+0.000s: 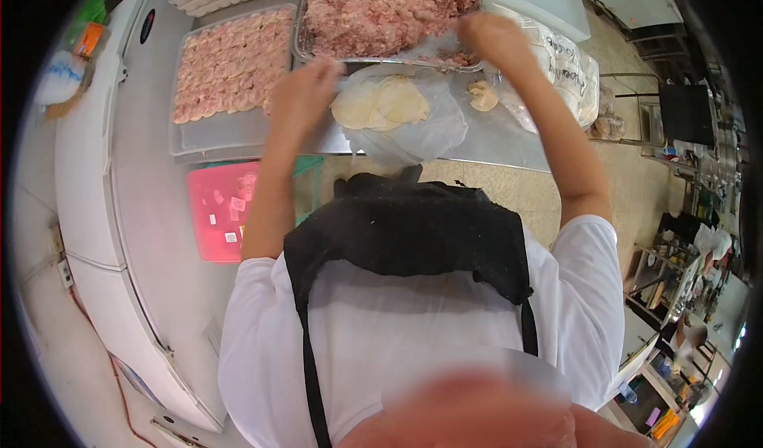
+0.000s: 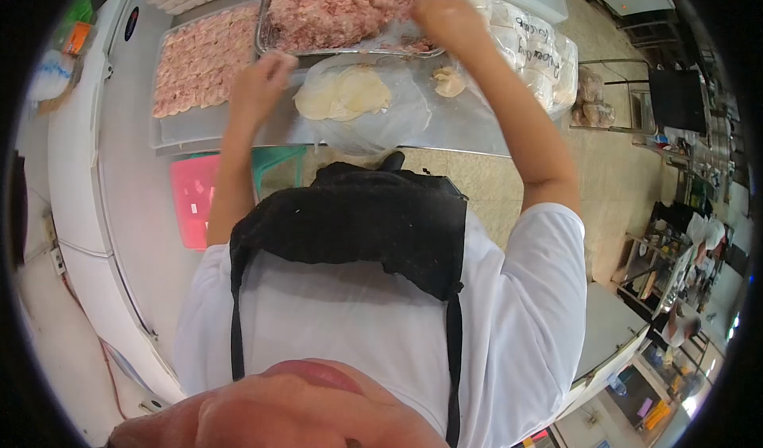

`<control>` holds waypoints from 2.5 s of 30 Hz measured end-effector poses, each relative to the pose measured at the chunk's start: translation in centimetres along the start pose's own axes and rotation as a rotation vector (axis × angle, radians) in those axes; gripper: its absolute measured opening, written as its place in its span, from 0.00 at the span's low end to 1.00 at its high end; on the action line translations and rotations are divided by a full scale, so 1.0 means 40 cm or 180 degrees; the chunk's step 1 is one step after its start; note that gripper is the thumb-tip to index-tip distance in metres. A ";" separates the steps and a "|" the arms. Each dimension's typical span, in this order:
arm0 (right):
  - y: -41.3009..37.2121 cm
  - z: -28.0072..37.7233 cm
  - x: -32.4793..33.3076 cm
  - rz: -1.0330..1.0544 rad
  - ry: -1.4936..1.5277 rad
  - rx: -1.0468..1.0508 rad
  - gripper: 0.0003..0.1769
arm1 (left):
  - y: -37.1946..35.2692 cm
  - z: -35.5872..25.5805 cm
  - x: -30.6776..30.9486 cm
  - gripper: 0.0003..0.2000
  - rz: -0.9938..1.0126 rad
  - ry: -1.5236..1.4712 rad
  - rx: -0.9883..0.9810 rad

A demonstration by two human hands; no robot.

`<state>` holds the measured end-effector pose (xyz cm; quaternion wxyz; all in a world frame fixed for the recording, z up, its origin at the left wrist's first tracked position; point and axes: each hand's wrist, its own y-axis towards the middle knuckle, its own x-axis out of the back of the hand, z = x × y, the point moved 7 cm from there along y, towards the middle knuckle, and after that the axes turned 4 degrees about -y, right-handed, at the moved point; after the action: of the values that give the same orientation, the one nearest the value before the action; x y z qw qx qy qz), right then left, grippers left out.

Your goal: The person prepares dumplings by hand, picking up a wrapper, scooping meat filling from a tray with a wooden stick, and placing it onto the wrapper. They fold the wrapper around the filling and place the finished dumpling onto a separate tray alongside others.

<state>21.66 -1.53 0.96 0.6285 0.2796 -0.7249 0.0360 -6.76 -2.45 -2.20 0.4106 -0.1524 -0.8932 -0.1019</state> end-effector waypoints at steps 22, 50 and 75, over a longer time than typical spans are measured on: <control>0.024 -0.037 0.018 0.0934 0.0116 0.0250 0.17 | 0.026 -0.039 -0.202 0.15 0.0165 -0.1730 0.0188; -0.074 0.029 0.015 0.0453 0.3763 -0.2518 0.20 | 0.231 -0.037 -0.153 0.16 -0.0304 -0.5997 0.1071; -0.035 0.061 0.154 0.0230 0.1240 -0.0814 0.14 | 0.261 -0.200 -0.139 0.29 -0.0551 -0.6340 0.1648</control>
<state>19.77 -5.93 5.77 0.7851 0.1594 -0.5982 0.0196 5.99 3.80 -0.73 -0.5036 -0.0098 -0.8308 0.2367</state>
